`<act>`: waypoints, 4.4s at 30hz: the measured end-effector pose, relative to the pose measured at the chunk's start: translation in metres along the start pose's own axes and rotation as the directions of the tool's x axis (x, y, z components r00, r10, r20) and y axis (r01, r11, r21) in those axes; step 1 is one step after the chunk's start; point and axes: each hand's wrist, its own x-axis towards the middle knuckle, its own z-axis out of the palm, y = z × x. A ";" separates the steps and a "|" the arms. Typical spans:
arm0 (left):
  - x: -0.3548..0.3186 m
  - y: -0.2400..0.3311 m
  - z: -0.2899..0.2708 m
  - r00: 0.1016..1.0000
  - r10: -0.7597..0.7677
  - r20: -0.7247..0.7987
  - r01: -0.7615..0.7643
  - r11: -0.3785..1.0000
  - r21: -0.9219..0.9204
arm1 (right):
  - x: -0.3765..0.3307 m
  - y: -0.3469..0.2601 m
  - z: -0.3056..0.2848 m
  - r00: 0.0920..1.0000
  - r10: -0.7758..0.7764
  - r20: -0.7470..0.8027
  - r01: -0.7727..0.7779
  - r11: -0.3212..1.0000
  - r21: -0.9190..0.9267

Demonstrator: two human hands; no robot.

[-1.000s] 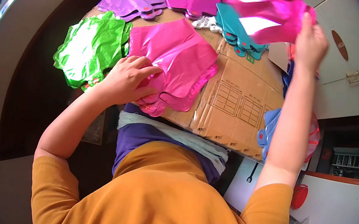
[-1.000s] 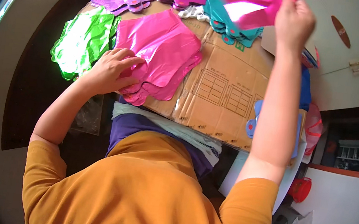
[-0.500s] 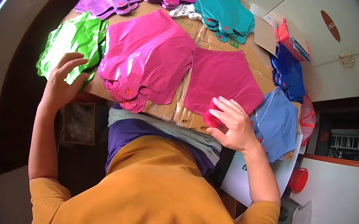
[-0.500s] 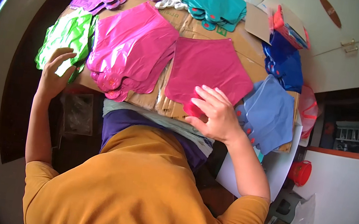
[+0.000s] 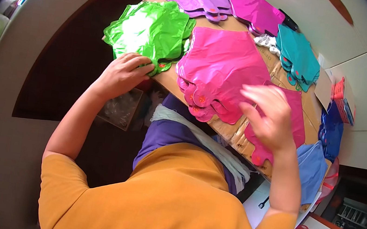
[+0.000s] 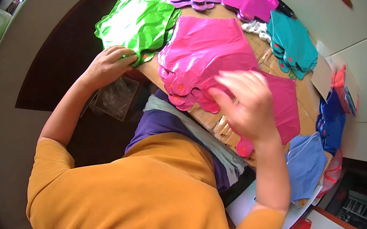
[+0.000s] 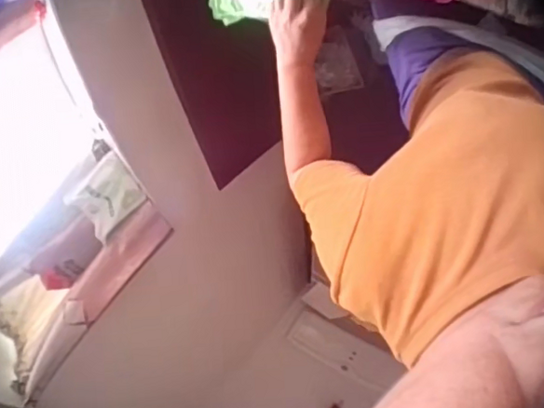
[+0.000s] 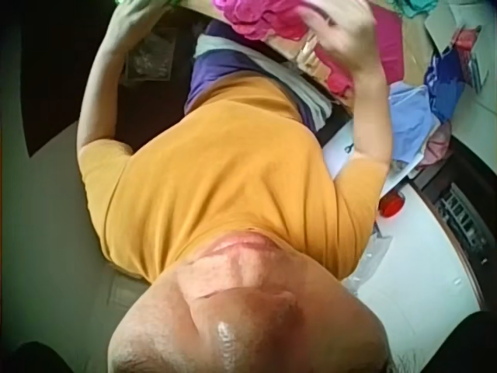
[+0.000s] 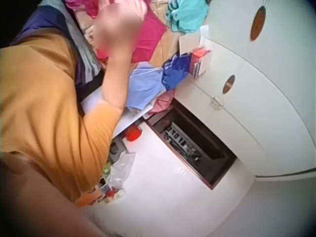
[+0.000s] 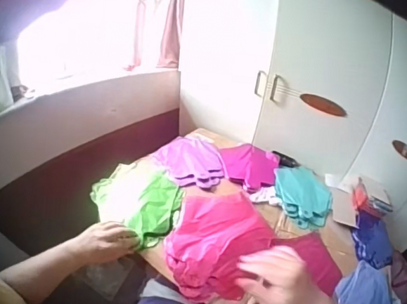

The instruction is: Folding colorful plastic bags and placing them into labeled paper envelopes.

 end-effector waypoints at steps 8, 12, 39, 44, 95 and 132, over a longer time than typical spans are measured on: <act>0.015 -0.016 0.000 0.939 -0.317 0.133 0.344 0.846 -0.408 | 0.129 0.006 0.143 0.948 -0.112 0.298 -0.048 0.874 0.483; 0.041 -0.028 -0.013 0.658 -0.511 0.553 0.752 0.431 -0.498 | 0.146 0.014 0.173 0.831 -0.005 0.556 -0.276 0.865 0.419; 0.018 -0.015 0.003 0.866 -0.491 0.094 0.449 0.846 0.289 | 0.214 0.048 0.200 0.773 0.345 0.533 -0.580 0.725 0.372; 0.022 -0.016 -0.011 0.796 -0.575 0.188 0.537 0.815 0.216 | 0.317 0.158 0.088 0.775 0.631 -0.015 -0.623 0.769 0.147; 0.228 -0.115 0.146 0.957 -0.060 -0.284 0.006 0.982 -0.186 | 0.348 0.213 0.098 0.910 -0.413 -0.047 0.415 0.908 0.054; 0.244 -0.128 0.133 0.836 -0.471 -0.280 0.353 0.854 -0.382 | 0.271 0.231 0.127 0.837 0.058 0.543 -0.208 0.953 0.219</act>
